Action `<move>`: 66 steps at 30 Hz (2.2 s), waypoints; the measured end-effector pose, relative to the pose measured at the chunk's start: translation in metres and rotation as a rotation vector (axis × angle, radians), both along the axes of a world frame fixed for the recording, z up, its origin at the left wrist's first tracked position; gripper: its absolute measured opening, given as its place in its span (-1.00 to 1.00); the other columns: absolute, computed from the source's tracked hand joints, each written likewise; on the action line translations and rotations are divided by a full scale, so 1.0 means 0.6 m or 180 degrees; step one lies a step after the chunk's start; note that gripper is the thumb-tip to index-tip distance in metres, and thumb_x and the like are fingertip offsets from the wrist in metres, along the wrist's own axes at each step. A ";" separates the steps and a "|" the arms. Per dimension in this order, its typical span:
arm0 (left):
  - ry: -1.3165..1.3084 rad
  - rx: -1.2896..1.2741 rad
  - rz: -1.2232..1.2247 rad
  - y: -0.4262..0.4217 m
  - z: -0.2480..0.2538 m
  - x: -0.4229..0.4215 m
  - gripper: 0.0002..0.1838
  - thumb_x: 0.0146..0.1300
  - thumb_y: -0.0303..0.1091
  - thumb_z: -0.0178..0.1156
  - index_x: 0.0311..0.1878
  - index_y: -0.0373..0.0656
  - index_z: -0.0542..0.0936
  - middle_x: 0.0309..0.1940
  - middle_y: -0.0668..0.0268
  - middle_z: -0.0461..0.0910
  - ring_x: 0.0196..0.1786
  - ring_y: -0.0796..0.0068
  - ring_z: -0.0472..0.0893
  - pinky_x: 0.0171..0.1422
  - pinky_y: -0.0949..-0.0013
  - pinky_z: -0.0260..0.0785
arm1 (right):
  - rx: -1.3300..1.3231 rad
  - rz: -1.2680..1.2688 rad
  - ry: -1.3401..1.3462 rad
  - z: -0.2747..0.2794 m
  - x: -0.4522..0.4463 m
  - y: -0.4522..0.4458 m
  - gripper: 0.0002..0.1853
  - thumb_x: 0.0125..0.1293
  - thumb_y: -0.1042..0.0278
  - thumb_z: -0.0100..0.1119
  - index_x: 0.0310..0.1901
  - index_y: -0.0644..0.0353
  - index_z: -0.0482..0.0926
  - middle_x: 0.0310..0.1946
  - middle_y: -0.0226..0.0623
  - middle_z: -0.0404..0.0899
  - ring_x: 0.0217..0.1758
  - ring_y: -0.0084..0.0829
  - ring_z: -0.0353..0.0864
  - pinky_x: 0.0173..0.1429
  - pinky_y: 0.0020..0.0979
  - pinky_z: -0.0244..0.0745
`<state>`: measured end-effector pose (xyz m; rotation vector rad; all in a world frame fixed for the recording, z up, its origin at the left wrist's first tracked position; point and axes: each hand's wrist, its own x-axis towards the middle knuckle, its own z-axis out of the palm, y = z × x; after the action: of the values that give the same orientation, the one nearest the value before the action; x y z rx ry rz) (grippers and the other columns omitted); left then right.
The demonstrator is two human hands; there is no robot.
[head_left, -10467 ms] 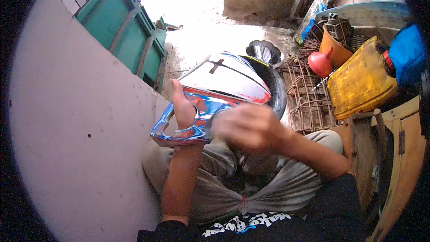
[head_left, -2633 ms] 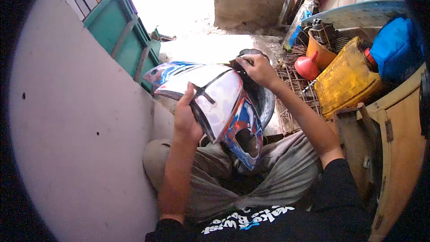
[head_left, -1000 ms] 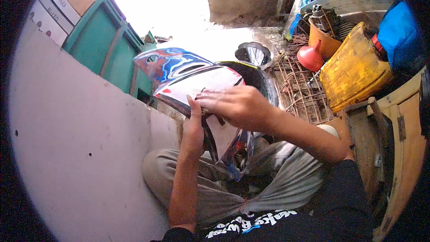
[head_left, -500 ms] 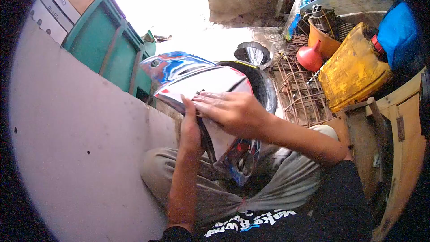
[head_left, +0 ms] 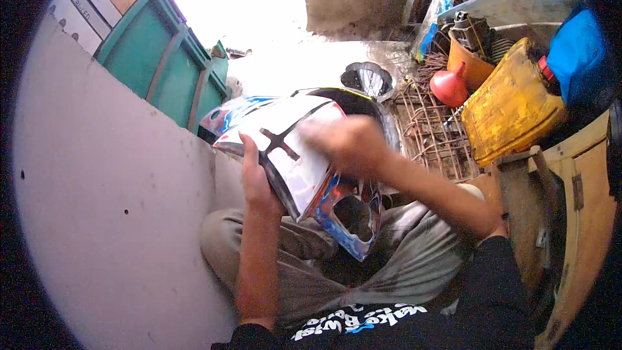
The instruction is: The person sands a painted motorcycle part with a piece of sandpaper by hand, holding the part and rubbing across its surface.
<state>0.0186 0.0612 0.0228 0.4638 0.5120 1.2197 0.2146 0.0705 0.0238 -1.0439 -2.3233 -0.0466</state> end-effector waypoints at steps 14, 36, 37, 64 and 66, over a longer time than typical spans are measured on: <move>0.0335 -0.0160 0.0517 0.000 0.023 -0.008 -0.32 0.67 0.13 -0.29 0.49 -0.30 0.27 0.35 -0.02 0.49 0.34 0.06 0.54 0.47 -0.03 0.39 | 0.0394 0.1242 -0.0043 0.037 -0.003 -0.017 -0.78 0.24 0.22 0.31 -0.14 0.11 0.72 -0.20 -0.30 0.80 -0.26 -0.35 0.83 -0.23 -0.29 0.76; 0.0244 -0.0433 0.0756 0.002 0.035 -0.013 -0.36 0.63 0.08 -0.11 0.46 -0.28 0.33 0.33 -0.04 0.52 0.31 -0.04 0.58 0.45 -0.12 0.40 | 0.0566 0.0282 -0.0757 0.024 0.050 0.030 -0.87 0.35 0.26 0.24 -0.21 0.09 0.68 -0.45 -0.33 0.67 -0.39 -0.37 0.75 -0.30 -0.30 0.70; -0.0252 -0.0239 0.0290 0.008 0.011 -0.029 -0.35 0.63 0.12 -0.13 0.47 -0.27 0.31 0.36 -0.04 0.49 0.37 0.01 0.53 0.51 -0.09 0.34 | 0.0889 0.0632 -0.0327 0.018 0.025 0.008 -0.88 0.34 0.29 0.24 -0.20 0.10 0.68 -0.39 -0.36 0.68 -0.38 -0.38 0.75 -0.30 -0.33 0.70; -0.1045 0.0452 -0.0101 -0.009 0.019 -0.002 -0.12 0.46 0.37 0.01 0.54 -0.18 0.29 0.44 0.08 0.45 0.43 -0.06 0.45 0.57 -0.20 0.22 | -0.1363 -0.0786 0.1792 0.013 0.093 0.070 -0.63 0.54 0.15 0.20 0.16 0.25 0.67 0.03 -0.19 0.75 0.03 -0.33 0.74 0.19 -0.27 0.62; -0.1197 0.0552 -0.0237 -0.008 0.013 -0.006 -0.09 0.44 0.40 0.02 0.55 -0.18 0.28 0.44 0.08 0.44 0.43 -0.06 0.45 0.57 -0.20 0.22 | -0.2108 -0.0811 0.2708 0.001 0.088 0.071 -0.57 0.55 0.07 0.19 0.20 0.26 0.66 0.05 -0.19 0.74 0.02 -0.38 0.71 0.19 -0.29 0.60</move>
<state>0.0151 0.0563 0.0308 0.3837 0.0679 1.2484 0.2676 0.1131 0.0246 -1.3145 -1.4215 0.9343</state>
